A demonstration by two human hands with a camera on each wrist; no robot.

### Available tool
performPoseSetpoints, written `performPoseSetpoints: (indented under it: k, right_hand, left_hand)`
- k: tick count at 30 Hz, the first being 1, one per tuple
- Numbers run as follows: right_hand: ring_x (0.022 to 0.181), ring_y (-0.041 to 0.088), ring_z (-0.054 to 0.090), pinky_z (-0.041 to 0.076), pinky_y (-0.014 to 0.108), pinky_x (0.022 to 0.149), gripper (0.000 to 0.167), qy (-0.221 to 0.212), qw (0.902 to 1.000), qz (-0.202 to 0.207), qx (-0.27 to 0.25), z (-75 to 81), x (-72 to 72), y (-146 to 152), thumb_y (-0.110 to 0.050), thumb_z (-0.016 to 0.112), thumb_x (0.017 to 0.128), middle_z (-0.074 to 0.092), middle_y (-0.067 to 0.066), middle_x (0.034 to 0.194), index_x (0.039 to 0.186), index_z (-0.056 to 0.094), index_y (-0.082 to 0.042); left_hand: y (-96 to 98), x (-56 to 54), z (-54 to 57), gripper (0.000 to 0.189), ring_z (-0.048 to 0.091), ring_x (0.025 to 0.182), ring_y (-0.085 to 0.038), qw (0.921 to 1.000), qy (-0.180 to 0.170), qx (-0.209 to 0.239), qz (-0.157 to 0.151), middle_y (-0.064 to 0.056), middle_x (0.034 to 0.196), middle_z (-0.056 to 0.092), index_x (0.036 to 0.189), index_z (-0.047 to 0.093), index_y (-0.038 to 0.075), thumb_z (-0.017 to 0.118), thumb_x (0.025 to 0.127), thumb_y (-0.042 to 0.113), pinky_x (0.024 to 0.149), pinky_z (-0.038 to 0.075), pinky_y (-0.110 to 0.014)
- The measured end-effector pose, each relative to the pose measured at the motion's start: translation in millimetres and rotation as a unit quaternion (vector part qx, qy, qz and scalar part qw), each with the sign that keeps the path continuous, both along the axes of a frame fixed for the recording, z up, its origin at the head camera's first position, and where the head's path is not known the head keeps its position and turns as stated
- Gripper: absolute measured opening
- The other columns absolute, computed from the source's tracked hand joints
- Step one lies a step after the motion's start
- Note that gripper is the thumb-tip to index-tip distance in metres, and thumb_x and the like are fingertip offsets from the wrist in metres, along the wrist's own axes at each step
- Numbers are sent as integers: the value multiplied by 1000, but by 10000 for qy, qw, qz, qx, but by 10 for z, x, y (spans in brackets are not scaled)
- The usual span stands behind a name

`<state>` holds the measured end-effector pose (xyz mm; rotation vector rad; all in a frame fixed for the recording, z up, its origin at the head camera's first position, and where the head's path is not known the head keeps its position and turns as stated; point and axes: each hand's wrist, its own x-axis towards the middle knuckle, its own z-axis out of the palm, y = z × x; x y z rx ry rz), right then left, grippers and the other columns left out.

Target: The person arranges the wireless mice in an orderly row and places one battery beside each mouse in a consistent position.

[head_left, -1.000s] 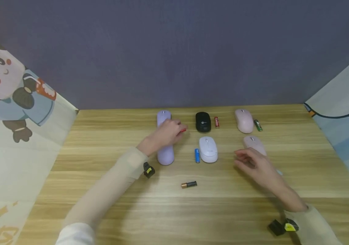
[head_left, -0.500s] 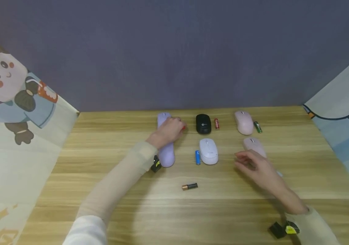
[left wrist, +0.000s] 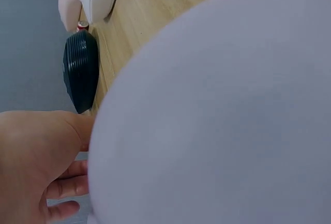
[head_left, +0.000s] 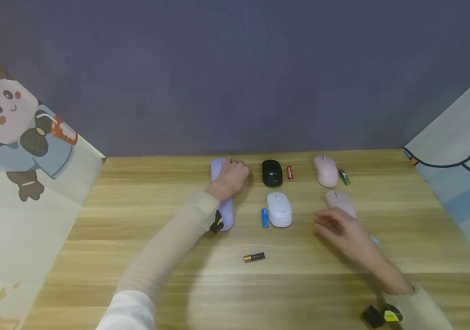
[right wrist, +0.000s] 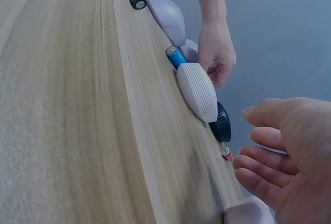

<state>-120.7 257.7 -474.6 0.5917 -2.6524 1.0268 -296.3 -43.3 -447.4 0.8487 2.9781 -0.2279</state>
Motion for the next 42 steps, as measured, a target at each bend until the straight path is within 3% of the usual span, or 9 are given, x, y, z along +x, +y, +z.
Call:
performPoseSetpoints:
  k: [8,13,16,19,22,26,32,37,42]
  right_hand:
    - [87,8,68,56,12,81,31,136,9999,20,16,2,47,-9,2,81,83,73,5,101,112,70,-1]
    - [88,6,66,57,14,81,28,7,10000,-47,-16,20,40,-1,1,80,86,73,4,101,112,70,-1]
    - [89,5,66,58,16,81,28,-104,9999,-76,-2,9,43,10,0,79,87,73,4,102,113,70,-1]
    - [90,4,66,58,17,81,28,-164,9998,-83,-23,0,48,22,0,79,88,73,4,103,114,70,-1]
    - [90,5,66,57,15,82,28,-124,9999,-82,-36,-3,51,29,0,79,87,73,4,102,114,70,-1]
    - [90,6,67,55,12,84,29,-61,9999,-72,-62,2,45,31,0,80,87,73,5,103,114,70,-1]
    - [91,8,68,54,9,85,29,-109,9999,-76,-59,6,34,25,0,80,86,74,6,106,114,70,-1]
    - [91,7,68,55,11,84,29,-91,9999,-65,-32,2,27,22,1,80,86,74,7,105,114,70,-1]
    - [90,9,68,53,9,84,30,-31,10000,-89,5,-4,27,22,0,81,85,74,6,105,113,70,-1]
  left_hand:
    - [8,24,-12,19,64,101,-21,9995,153,-205,171,0,101,74,112,73,18,66,99,29,101,44,-42]
    - [-28,3,5,29,61,114,-23,9996,167,-162,155,-2,115,72,122,71,18,65,100,35,103,41,-43]
    - [-72,-4,30,38,56,128,-24,9999,-104,-50,-85,-4,132,66,132,67,17,65,99,35,112,38,-46]
    - [-124,-7,100,50,47,142,-24,9977,-549,-21,-386,-6,150,56,144,59,17,68,97,33,124,28,-52]
    - [-167,-10,183,57,41,148,-24,9930,-936,-116,-712,-4,157,51,148,56,18,71,94,31,128,19,-54]
    - [-199,-25,264,56,44,146,-23,9878,-1137,-329,-1011,-2,155,53,147,58,21,72,94,29,128,21,-51]
    - [-216,-75,287,50,46,145,-22,9873,-1149,-452,-998,-2,154,54,146,59,21,70,98,25,128,24,-45]
    - [-245,-95,243,50,49,142,-22,9895,-1090,-234,-919,-5,151,57,142,63,18,69,98,41,125,28,-45]
    - [-245,-79,193,46,55,133,-24,9943,-744,89,-755,-4,135,65,126,73,21,68,95,54,119,33,-48]
